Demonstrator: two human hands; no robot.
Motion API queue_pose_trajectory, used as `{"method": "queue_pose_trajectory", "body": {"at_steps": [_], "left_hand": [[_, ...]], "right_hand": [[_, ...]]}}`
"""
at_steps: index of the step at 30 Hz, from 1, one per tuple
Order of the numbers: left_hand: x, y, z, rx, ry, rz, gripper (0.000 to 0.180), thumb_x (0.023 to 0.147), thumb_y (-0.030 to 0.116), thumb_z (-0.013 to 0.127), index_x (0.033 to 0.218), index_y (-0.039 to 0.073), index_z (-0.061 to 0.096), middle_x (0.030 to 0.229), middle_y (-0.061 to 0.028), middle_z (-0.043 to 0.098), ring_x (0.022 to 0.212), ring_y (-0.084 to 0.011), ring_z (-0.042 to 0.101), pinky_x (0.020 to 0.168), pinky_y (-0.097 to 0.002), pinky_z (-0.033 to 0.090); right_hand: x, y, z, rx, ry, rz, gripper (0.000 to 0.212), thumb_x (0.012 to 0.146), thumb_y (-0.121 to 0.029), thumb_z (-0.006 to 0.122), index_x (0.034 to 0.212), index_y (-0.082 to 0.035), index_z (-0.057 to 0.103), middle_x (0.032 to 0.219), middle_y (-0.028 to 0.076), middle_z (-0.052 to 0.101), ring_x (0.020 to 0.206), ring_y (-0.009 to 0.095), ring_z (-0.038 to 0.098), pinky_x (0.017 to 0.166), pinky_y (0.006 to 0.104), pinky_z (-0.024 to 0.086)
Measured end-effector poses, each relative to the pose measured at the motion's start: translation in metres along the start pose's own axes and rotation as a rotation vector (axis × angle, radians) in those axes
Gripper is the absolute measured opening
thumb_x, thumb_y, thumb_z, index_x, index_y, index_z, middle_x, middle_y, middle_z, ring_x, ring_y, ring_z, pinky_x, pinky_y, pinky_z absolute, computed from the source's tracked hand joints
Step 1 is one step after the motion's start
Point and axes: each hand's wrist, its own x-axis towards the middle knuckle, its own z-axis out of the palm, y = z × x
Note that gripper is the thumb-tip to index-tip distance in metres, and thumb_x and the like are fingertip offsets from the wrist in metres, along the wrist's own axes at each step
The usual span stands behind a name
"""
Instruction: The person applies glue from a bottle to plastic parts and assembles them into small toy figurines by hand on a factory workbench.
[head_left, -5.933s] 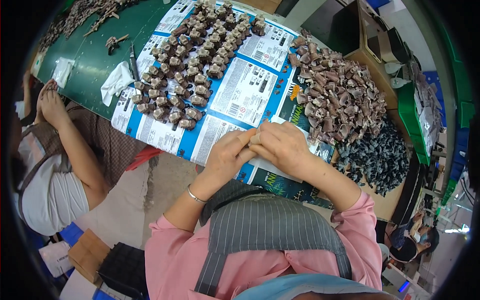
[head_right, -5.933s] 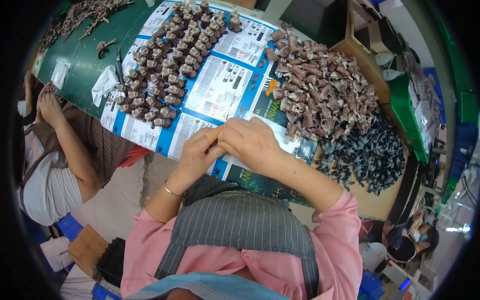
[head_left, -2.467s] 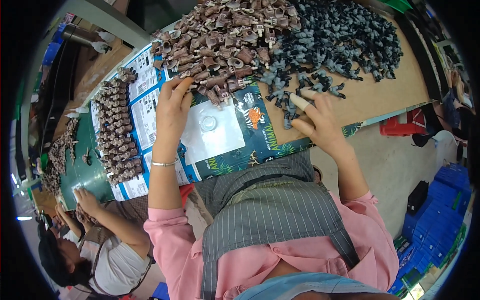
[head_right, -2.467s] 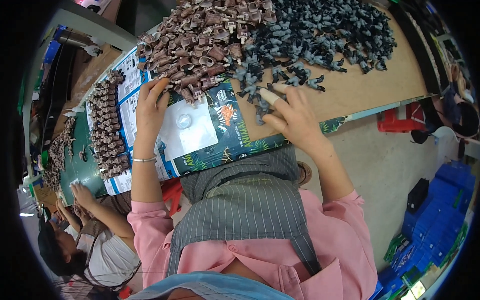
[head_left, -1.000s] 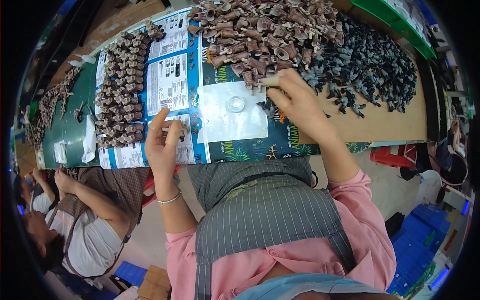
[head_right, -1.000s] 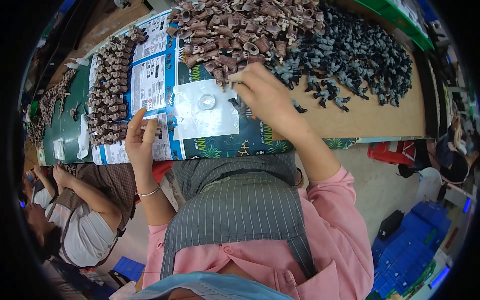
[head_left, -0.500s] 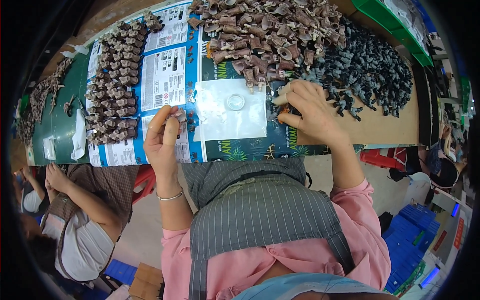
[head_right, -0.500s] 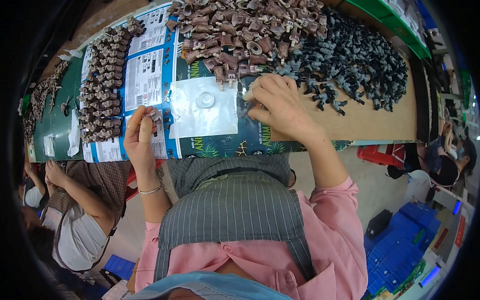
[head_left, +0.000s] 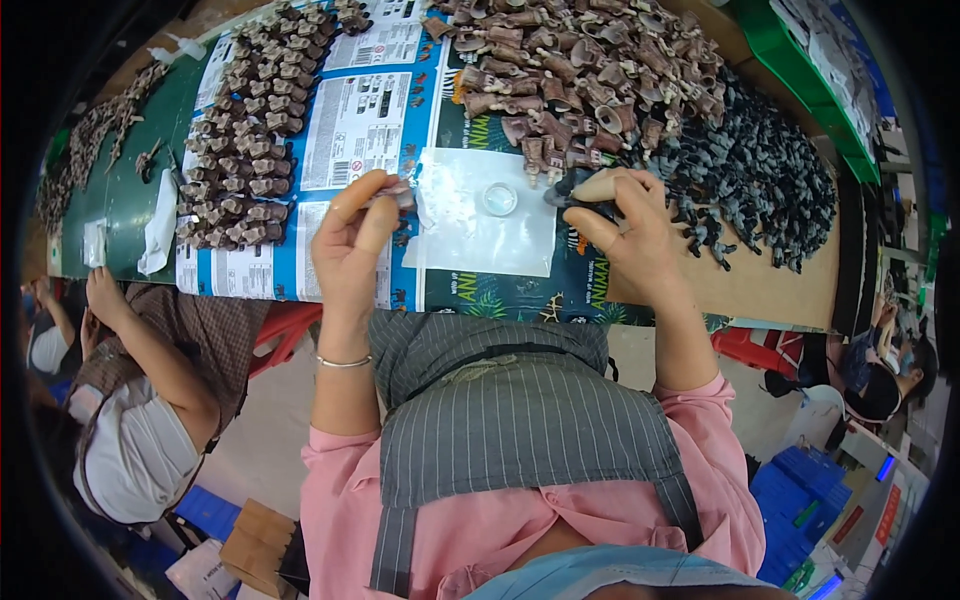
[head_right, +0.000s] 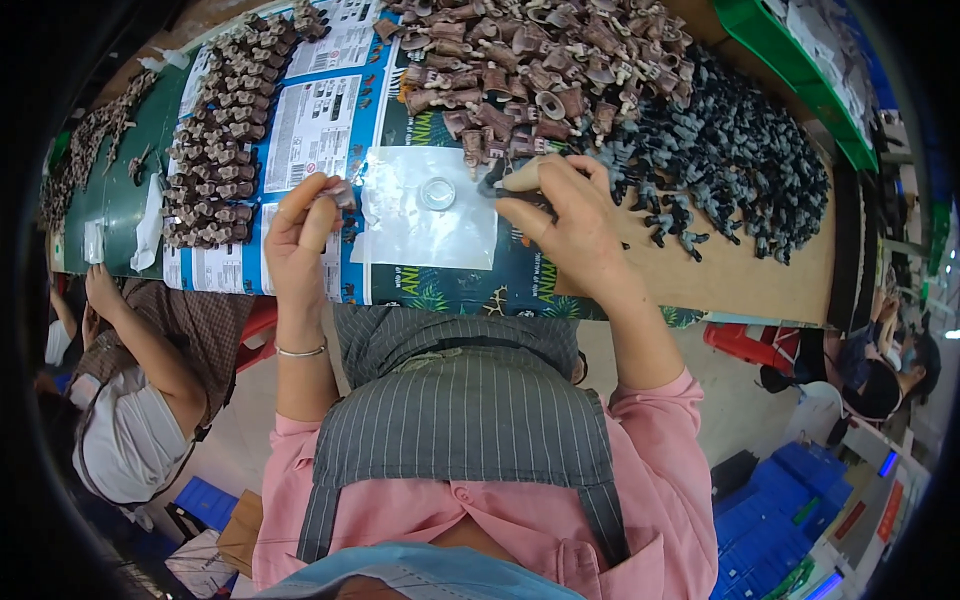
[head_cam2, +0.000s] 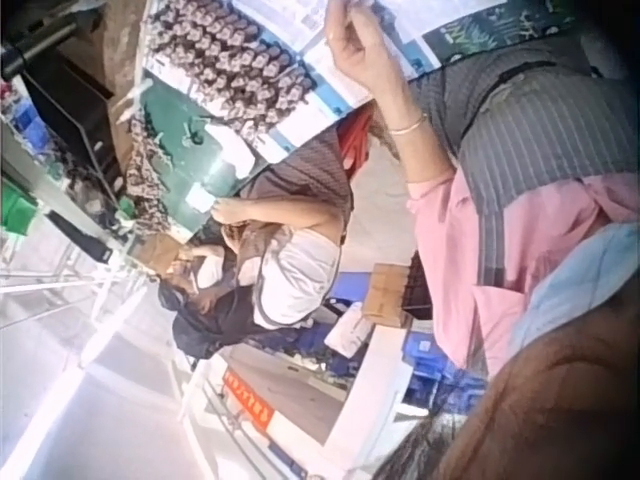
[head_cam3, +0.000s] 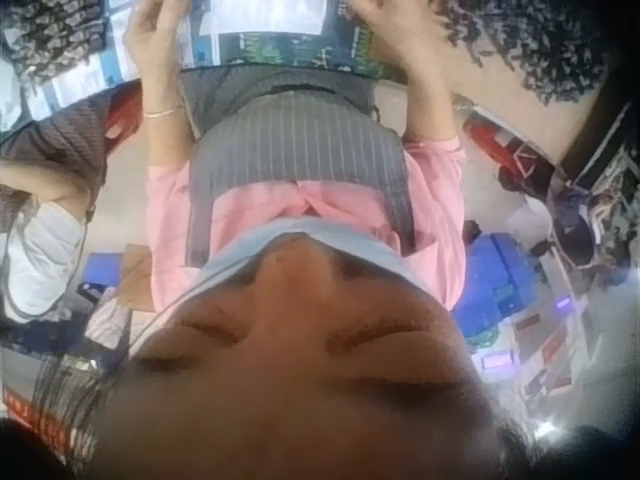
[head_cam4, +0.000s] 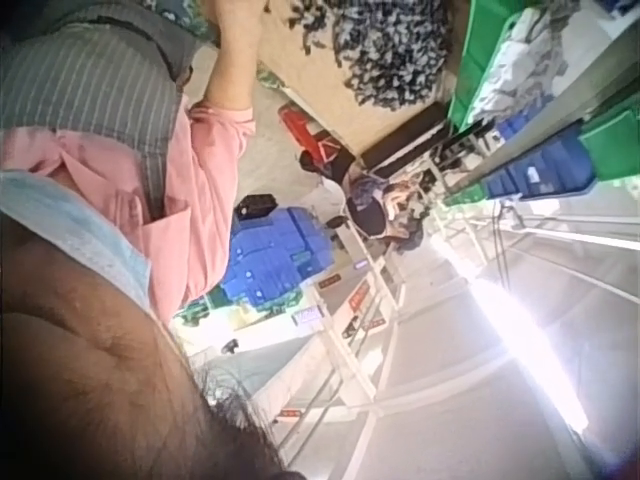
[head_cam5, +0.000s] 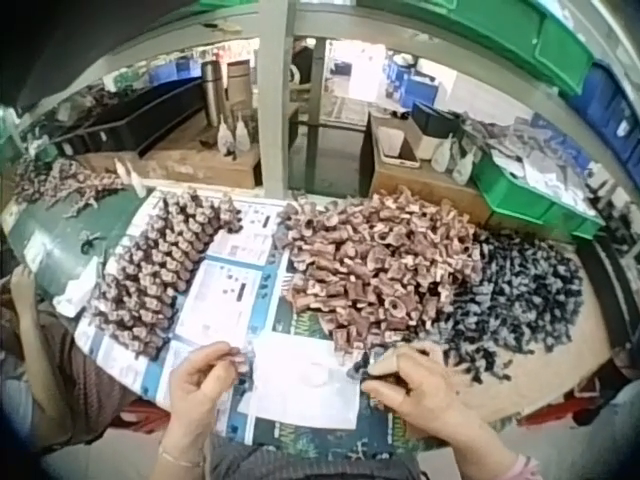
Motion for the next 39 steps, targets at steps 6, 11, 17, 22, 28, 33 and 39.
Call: {"method": "queue_pose_trajectory", "body": {"at_steps": [6, 11, 17, 22, 28, 33, 39], "left_hand": [[-0.005, -0.008, 0.006, -0.003, -0.018, 0.063, 0.028, 0.094, 0.002, 0.064, 0.122, 0.001, 0.064, 0.11, -0.0032, 0.065, 0.091, -0.0068, 0.059, 0.079, -0.0201, 0.048], [-0.004, -0.003, 0.003, -0.023, -0.045, 0.093, 0.029, 0.094, 0.002, 0.063, 0.123, 0.001, 0.063, 0.107, -0.002, 0.065, 0.087, -0.005, 0.058, 0.075, -0.0186, 0.047], [-0.005, -0.004, 0.0, -0.007, -0.036, 0.1, 0.029, 0.093, 0.001, 0.063, 0.122, 0.001, 0.063, 0.108, -0.0026, 0.066, 0.089, -0.0061, 0.059, 0.077, -0.0199, 0.048], [-0.007, 0.003, 0.011, -0.09, -0.055, -0.009, 0.029, 0.092, 0.0, 0.064, 0.121, 0.0, 0.064, 0.111, -0.0054, 0.067, 0.095, -0.0097, 0.062, 0.085, -0.0237, 0.05], [-0.007, 0.01, 0.03, -0.095, -0.06, -0.071, 0.029, 0.094, 0.007, 0.065, 0.122, 0.001, 0.065, 0.113, -0.0063, 0.068, 0.09, -0.0093, 0.061, 0.079, -0.0244, 0.05], [-0.004, 0.008, 0.042, -0.151, -0.119, -0.063, 0.028, 0.093, 0.002, 0.065, 0.121, 0.001, 0.065, 0.112, -0.0039, 0.067, 0.092, -0.0081, 0.061, 0.083, -0.0227, 0.049], [0.0, 0.016, 0.052, -0.244, -0.15, -0.126, 0.027, 0.094, 0.008, 0.065, 0.122, 0.004, 0.065, 0.114, -0.0059, 0.067, 0.088, -0.0088, 0.062, 0.08, -0.0237, 0.051]], "right_hand": [[0.022, -0.02, 0.028, -0.151, -0.075, -0.109, 0.022, 0.077, -0.019, 0.076, 0.093, -0.013, 0.062, 0.084, 0.002, 0.054, 0.082, 0.02, 0.059, 0.096, 0.0422, 0.033], [0.03, -0.031, 0.032, -0.27, -0.07, -0.212, 0.018, 0.078, -0.02, 0.075, 0.09, -0.013, 0.063, 0.083, 0.001, 0.055, 0.084, 0.018, 0.06, 0.098, 0.0442, 0.032], [0.031, -0.032, 0.032, -0.306, -0.025, -0.211, 0.014, 0.078, -0.02, 0.075, 0.086, -0.013, 0.065, 0.082, 0.0, 0.056, 0.084, 0.017, 0.06, 0.1, 0.0441, 0.031], [0.027, -0.034, 0.03, -0.248, 0.04, -0.165, 0.017, 0.076, -0.019, 0.077, 0.088, -0.013, 0.066, 0.084, 0.0, 0.058, 0.084, 0.017, 0.059, 0.1, 0.0428, 0.031], [0.02, -0.031, 0.027, -0.14, 0.123, -0.099, 0.018, 0.077, -0.02, 0.077, 0.088, -0.013, 0.066, 0.083, 0.0, 0.058, 0.083, 0.018, 0.059, 0.099, 0.0424, 0.031], [0.019, -0.025, 0.029, -0.083, 0.189, -0.057, 0.018, 0.077, -0.02, 0.077, 0.089, -0.012, 0.066, 0.083, 0.0, 0.058, 0.079, 0.017, 0.059, 0.099, 0.0402, 0.03], [0.026, -0.039, 0.029, 0.174, 0.16, -0.074, 0.016, 0.079, -0.019, 0.075, 0.088, -0.011, 0.066, 0.082, -0.001, 0.059, 0.072, 0.013, 0.058, 0.097, 0.0373, 0.031]]}}
